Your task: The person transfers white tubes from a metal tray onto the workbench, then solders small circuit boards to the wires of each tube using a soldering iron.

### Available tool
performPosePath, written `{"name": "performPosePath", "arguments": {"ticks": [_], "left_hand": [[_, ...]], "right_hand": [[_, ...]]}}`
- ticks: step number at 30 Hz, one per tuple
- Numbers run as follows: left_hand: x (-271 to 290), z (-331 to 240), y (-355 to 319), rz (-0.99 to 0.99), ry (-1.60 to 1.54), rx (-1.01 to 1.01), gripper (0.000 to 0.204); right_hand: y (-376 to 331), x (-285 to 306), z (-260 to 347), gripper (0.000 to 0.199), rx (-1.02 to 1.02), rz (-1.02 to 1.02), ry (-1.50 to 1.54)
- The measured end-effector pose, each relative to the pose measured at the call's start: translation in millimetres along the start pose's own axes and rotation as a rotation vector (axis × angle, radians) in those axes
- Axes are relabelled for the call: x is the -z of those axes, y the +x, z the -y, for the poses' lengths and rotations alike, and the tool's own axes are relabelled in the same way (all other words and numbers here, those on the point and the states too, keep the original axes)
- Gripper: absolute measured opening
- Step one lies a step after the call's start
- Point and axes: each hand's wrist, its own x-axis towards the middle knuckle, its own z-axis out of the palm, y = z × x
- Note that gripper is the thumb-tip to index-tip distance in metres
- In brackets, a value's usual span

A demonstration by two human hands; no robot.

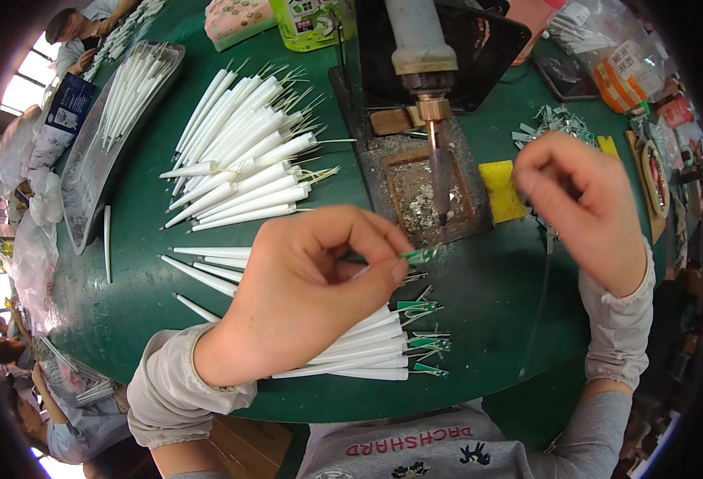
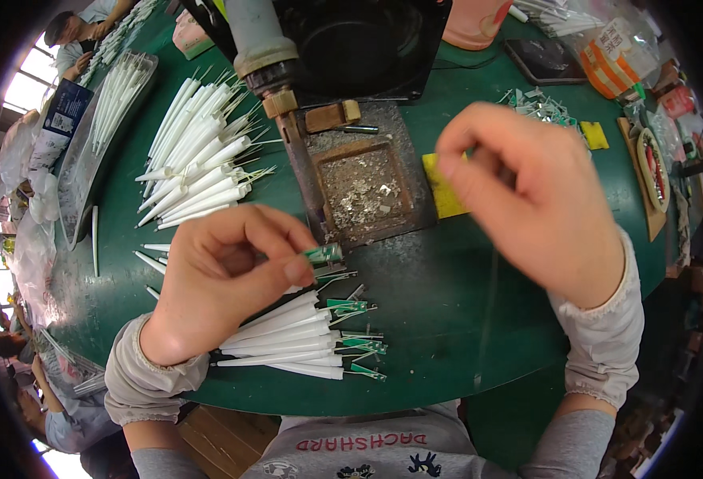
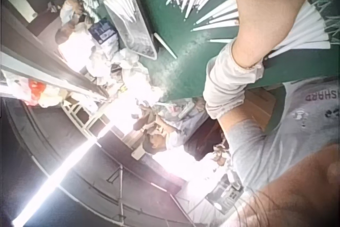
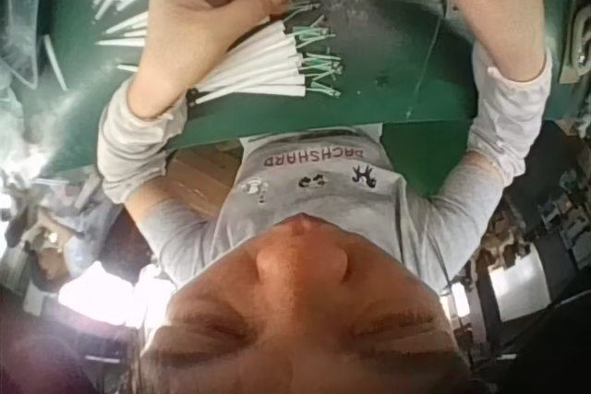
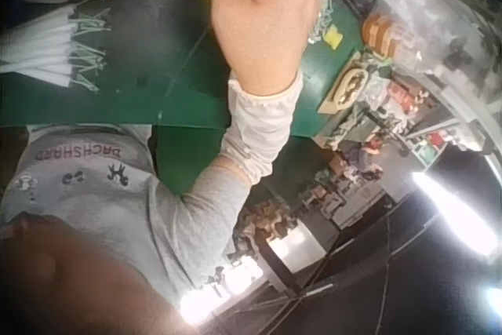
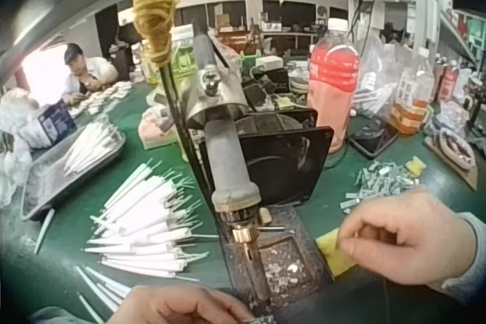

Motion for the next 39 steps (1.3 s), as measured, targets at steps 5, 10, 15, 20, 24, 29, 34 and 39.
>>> {"name": "performPosePath", "arguments": {"ticks": [5,10,15,20,24,29,34,39], "left_hand": [[-0.7,3.3,-12.1,0.115,0.386,-0.174,0.007],[-8.6,22.8,-16.2,0.152,0.754,-0.705,0.012],[-14.8,25.9,-17.2,0.207,0.83,-0.686,0.015],[-10.6,14.7,-19.5,0.168,0.913,-0.655,0.017],[6.0,-18.1,-23.7,0.034,1.193,-0.607,0.02],[41.0,-40.8,-14.9,0.023,1.622,-0.368,0.024],[55.2,-29.5,-11.5,0.049,1.683,-0.24,0.018],[47.9,-28.9,-4.7,0.036,1.233,-0.2,0.01]], "right_hand": [[-1.4,14.2,-25.8,0.007,0.232,-0.08,-0.532],[-0.2,1.8,-31.7,0.015,0.268,0.056,-0.712],[7.0,0.3,-38.3,0.012,0.361,0.111,-0.827],[9.9,2.7,-44.5,0.012,0.33,0.127,-0.778],[9.7,5.1,-41.4,0.011,0.26,0.071,-0.7],[8.2,4.1,-45.3,0.014,0.22,0.003,-0.712],[8.4,-1.1,-28.5,0.018,0.285,-0.127,-0.549],[0.8,-3.0,-3.2,0.02,0.217,0.017,-0.245]]}}
